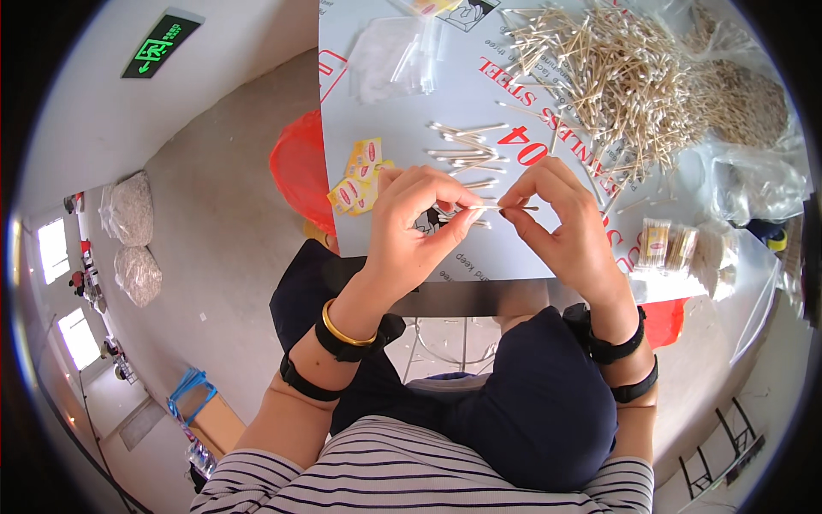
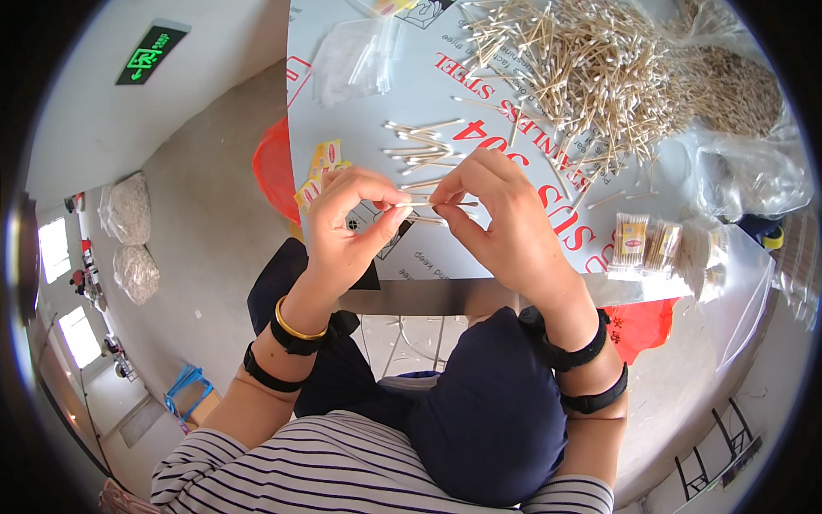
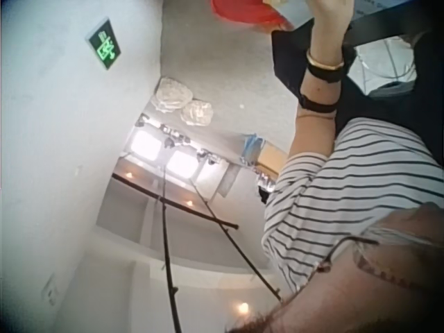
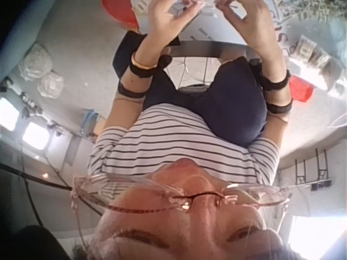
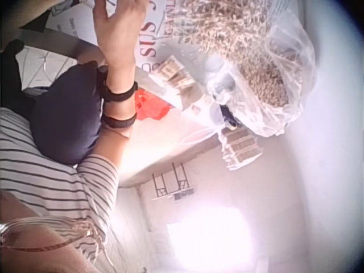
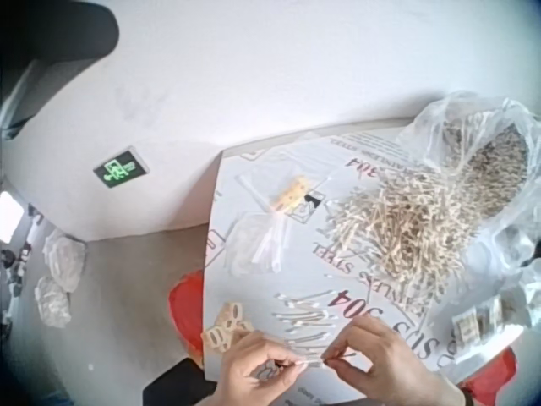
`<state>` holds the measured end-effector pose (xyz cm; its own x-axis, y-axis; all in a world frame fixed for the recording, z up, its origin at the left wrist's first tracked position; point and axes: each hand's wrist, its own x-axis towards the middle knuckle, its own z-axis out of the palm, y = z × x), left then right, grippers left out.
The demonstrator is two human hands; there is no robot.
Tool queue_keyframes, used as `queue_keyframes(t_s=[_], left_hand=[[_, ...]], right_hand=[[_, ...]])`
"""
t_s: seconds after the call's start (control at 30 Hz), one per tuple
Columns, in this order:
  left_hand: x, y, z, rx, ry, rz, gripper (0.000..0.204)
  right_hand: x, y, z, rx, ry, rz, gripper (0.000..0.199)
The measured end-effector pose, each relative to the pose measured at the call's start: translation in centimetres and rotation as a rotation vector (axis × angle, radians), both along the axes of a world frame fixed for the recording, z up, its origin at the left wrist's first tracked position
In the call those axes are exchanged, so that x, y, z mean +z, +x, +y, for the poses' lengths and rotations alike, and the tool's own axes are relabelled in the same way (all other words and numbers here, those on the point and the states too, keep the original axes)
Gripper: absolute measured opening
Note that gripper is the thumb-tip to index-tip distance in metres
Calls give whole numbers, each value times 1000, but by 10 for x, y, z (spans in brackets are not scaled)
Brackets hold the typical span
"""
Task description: The person packs a bundle of cotton swabs into a plastic bag and sets it aside. They then gather loose cotton swabs from a pile and arrange them into a neat row on the table.
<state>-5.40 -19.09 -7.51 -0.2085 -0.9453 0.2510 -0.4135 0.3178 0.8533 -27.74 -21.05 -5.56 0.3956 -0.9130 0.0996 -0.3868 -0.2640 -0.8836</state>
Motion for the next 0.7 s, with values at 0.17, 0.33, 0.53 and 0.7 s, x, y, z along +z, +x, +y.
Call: queue_keyframes(t_s=[0.17,0.33,0.53,0.7], left_hand=[[1,-3,4,-6,30,39,14],[-9,0,1,-26,15,-26,22],[-44,33,-24,154,-87,-334,36],[-62,23,-65,88,-137,-412,27]], right_hand=[[1,-6,4,-13,78,-41,13],[-6,-44,24,-47,185,2,8],[-27,-166,142,-312,733,24,9],[-27,-329,267,-823,784,465,20]])
